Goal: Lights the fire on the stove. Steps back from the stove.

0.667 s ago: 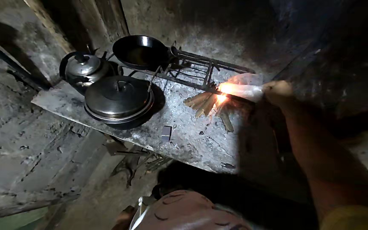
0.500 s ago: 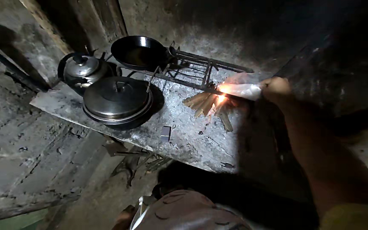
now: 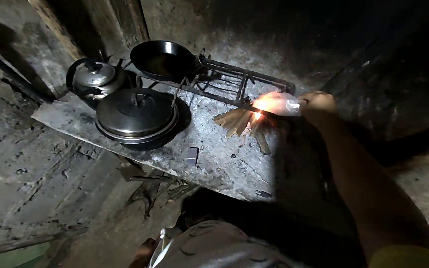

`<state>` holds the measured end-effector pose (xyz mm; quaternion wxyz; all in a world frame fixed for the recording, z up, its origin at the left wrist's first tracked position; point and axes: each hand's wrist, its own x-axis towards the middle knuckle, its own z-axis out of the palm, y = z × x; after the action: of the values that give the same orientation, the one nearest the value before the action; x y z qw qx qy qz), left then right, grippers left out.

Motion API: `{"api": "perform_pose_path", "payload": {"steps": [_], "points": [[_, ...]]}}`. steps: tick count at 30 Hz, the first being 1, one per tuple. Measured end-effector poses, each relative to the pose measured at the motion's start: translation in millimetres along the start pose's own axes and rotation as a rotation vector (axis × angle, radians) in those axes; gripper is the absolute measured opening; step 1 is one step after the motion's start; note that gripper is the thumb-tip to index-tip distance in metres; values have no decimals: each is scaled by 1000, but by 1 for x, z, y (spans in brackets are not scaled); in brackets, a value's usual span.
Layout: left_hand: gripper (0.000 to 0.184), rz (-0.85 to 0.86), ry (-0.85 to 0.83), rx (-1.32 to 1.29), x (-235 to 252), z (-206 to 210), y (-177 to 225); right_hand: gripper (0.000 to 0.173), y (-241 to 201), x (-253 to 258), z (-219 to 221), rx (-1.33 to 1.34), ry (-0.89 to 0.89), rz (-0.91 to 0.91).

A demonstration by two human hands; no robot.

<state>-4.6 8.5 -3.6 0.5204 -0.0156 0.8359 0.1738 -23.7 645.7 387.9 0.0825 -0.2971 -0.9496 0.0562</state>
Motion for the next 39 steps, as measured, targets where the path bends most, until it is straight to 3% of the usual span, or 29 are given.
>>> {"api": "perform_pose_path", "payload": {"steps": [16, 23, 36, 39], "points": [[52, -23, 14, 25, -6, -1, 2, 28, 3, -25, 15, 149, 235, -72], [53, -38, 3, 25, -7, -2, 4, 31, -1, -35, 13, 90, 90, 89], [52, -12, -10, 68, -9, -5, 8, 29, -3, -50, 19, 165, 159, 82], [48, -10, 19, 68, 10, 4, -9, 30, 0, -43, 21, 150, 179, 79]]}}
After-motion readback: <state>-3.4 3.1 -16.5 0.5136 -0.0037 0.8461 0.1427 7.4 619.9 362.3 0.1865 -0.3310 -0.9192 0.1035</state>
